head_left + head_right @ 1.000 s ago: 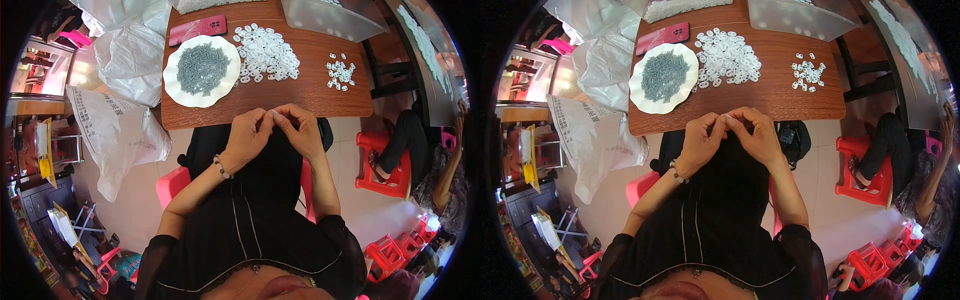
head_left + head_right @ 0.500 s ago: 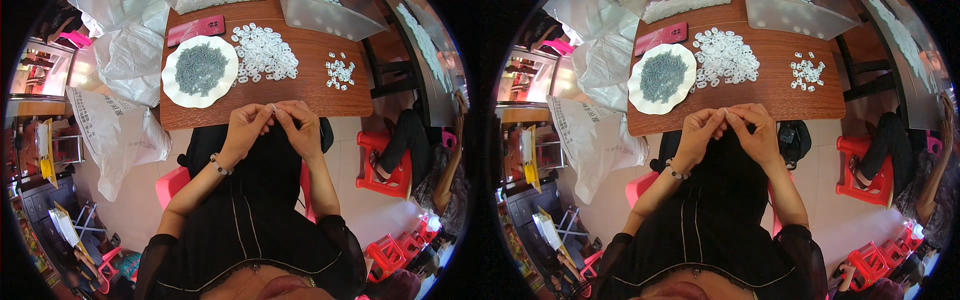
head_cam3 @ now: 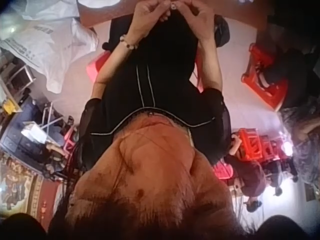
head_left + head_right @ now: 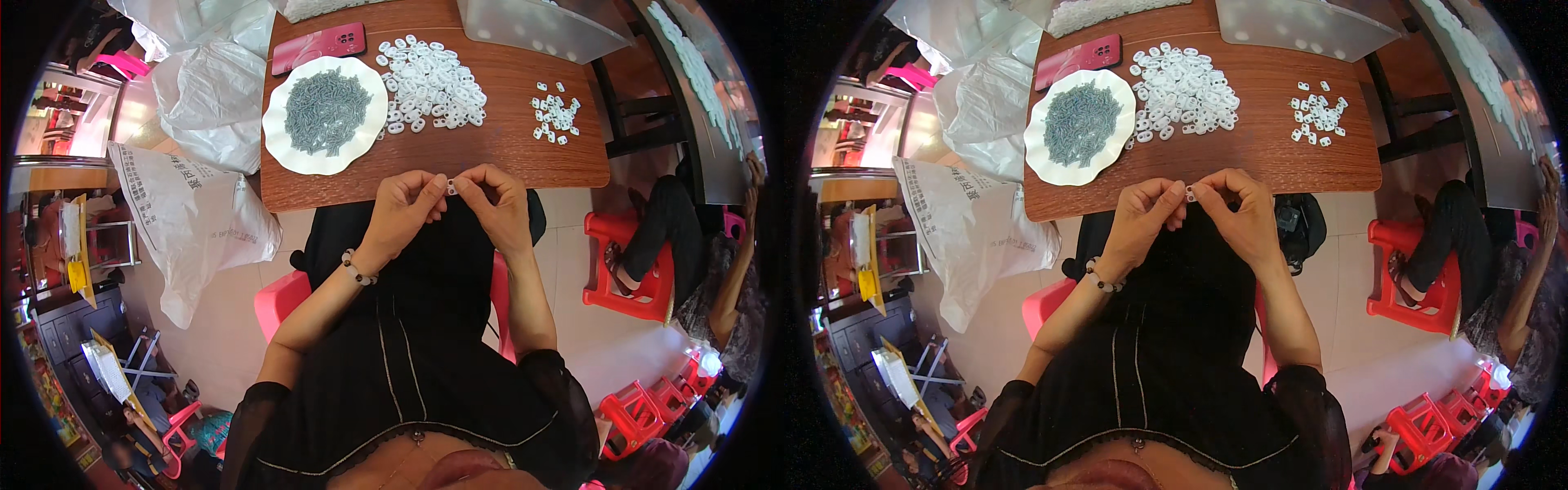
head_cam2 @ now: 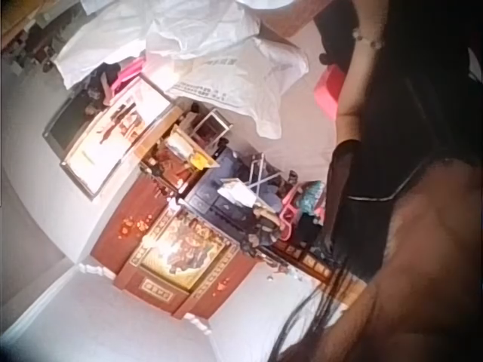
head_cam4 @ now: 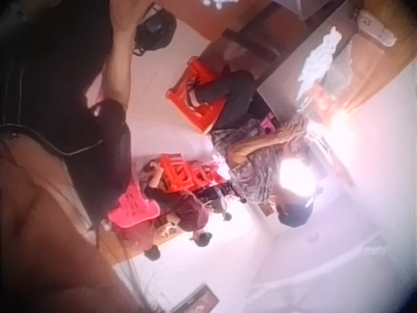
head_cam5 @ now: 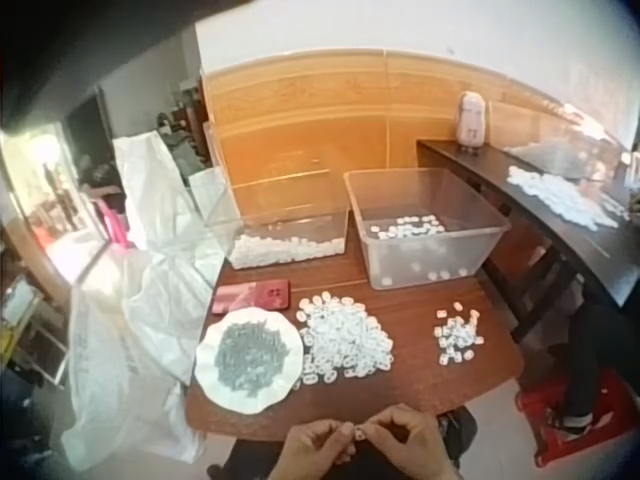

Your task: Manually assembling small white plastic components by pressing them together on a workbench.

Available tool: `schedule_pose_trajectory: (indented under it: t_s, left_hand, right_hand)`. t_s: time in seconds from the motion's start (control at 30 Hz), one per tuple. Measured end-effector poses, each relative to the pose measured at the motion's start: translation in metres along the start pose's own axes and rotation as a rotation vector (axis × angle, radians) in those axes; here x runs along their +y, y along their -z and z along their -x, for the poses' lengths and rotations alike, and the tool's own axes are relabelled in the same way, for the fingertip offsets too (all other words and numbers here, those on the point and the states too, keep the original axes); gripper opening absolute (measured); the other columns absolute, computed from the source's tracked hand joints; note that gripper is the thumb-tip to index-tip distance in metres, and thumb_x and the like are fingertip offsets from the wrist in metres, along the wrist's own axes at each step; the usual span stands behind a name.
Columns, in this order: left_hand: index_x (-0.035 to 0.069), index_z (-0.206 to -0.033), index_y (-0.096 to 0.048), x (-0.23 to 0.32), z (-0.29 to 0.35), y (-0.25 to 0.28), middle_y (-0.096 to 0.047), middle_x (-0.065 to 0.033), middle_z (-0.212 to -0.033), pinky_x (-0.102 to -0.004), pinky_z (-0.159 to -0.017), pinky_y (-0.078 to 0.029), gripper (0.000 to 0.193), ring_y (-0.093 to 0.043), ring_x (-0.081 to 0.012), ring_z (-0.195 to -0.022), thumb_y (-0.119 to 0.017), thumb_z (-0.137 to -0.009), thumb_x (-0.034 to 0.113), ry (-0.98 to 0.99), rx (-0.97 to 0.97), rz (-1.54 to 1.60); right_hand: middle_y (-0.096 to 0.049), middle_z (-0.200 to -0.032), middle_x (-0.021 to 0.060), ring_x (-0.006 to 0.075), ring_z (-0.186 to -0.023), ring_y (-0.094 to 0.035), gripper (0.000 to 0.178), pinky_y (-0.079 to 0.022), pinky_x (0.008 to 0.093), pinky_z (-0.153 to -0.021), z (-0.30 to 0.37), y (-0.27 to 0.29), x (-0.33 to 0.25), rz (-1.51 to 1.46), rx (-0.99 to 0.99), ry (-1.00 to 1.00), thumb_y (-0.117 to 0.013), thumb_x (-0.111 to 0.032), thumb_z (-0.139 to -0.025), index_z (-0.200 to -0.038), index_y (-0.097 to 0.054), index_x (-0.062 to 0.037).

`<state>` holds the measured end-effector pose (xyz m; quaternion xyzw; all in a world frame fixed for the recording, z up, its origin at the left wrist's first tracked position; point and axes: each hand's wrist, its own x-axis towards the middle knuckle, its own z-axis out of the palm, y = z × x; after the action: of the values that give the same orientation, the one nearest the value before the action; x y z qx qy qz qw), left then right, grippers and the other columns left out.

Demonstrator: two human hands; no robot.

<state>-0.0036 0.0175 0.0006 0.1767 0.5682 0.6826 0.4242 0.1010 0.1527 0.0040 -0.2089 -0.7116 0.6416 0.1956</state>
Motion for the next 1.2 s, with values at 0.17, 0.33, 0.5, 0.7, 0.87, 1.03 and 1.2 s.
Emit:
schedule_pose_trajectory:
  t_s: [0.17, 0.33, 0.5, 0.7, 0.87, 1.03, 1.2]
  left_hand:
    - [0.000, -0.091, -0.065, 0.002, 0.001, 0.001, -0.061, 0.0000, -0.070, -0.0165, -0.056, -0.042, 0.021, -0.053, -0.0027, -0.061, -0.064, -0.091, 0.021, -0.002, -0.002, -0.006]
    - [-0.001, -0.092, -0.065, 0.005, 0.002, 0.000, -0.062, -0.0004, -0.070, -0.0165, -0.055, -0.042, 0.018, -0.054, -0.0026, -0.061, -0.064, -0.090, 0.017, -0.008, 0.003, -0.033]
    - [-0.002, -0.089, -0.065, 0.002, 0.003, -0.001, -0.062, -0.0010, -0.070, -0.0169, -0.055, -0.043, 0.018, -0.055, -0.0031, -0.061, -0.064, -0.090, 0.016, -0.044, 0.051, -0.092]
    - [-0.004, -0.088, -0.064, -0.002, 0.004, -0.003, -0.062, -0.0014, -0.068, -0.0179, -0.053, -0.042, 0.018, -0.056, -0.0035, -0.061, -0.062, -0.090, 0.014, -0.159, 0.115, -0.268]
    - [-0.003, -0.087, -0.064, -0.005, 0.002, -0.004, -0.062, -0.0014, -0.067, -0.0181, -0.051, -0.041, 0.017, -0.055, -0.0030, -0.059, -0.062, -0.089, 0.013, -0.168, 0.105, -0.217]
    - [-0.003, -0.087, -0.065, 0.001, 0.003, -0.004, -0.062, -0.0012, -0.067, -0.0182, -0.052, -0.042, 0.016, -0.054, -0.0029, -0.059, -0.061, -0.089, 0.012, -0.153, 0.111, -0.236]
    - [-0.001, -0.088, -0.065, 0.019, 0.005, 0.003, -0.064, -0.0014, -0.073, -0.0201, -0.055, -0.044, 0.012, -0.055, -0.0045, -0.062, -0.065, -0.085, 0.011, -0.235, 0.124, -0.340]
  right_hand:
    - [-0.062, -0.075, 0.0025, 0.0067, -0.067, -0.056, 0.013, -0.043, 0.0218, -0.062, 0.000, -0.002, 0.000, 0.011, 0.019, -0.011, -0.065, -0.013, -0.086, -0.085, -0.067, -0.0005]
    - [-0.063, -0.076, 0.0030, 0.0074, -0.067, -0.056, 0.013, -0.044, 0.0219, -0.062, 0.001, -0.002, 0.002, 0.017, 0.016, 0.006, -0.066, -0.013, -0.085, -0.085, -0.067, -0.0002]
    - [-0.062, -0.077, 0.0035, 0.0081, -0.067, -0.056, 0.015, -0.043, 0.0221, -0.061, 0.001, -0.004, -0.004, 0.025, -0.008, 0.012, -0.069, -0.015, -0.085, -0.086, -0.068, -0.0008]
    - [-0.064, -0.080, -0.0006, 0.0037, -0.074, -0.056, 0.014, -0.045, 0.0186, -0.068, 0.002, -0.004, -0.004, 0.116, -0.047, 0.019, -0.066, -0.014, -0.089, -0.090, -0.066, 0.0007]
    - [-0.064, -0.081, 0.0002, 0.0048, -0.073, -0.056, 0.015, -0.044, 0.0186, -0.068, 0.002, -0.002, -0.004, 0.131, -0.046, -0.025, -0.066, -0.014, -0.089, -0.089, -0.065, 0.0010]
    - [-0.061, -0.079, 0.0050, 0.0106, -0.068, -0.055, 0.014, -0.043, 0.0229, -0.063, 0.000, -0.006, -0.008, 0.128, -0.007, 0.057, -0.069, -0.015, -0.085, -0.088, -0.068, -0.0008]
    - [-0.061, -0.080, 0.0032, 0.0078, -0.071, -0.055, 0.012, -0.042, 0.0207, -0.065, 0.002, -0.007, -0.006, 0.007, -0.002, 0.034, -0.067, -0.011, -0.087, -0.087, -0.066, 0.0009]
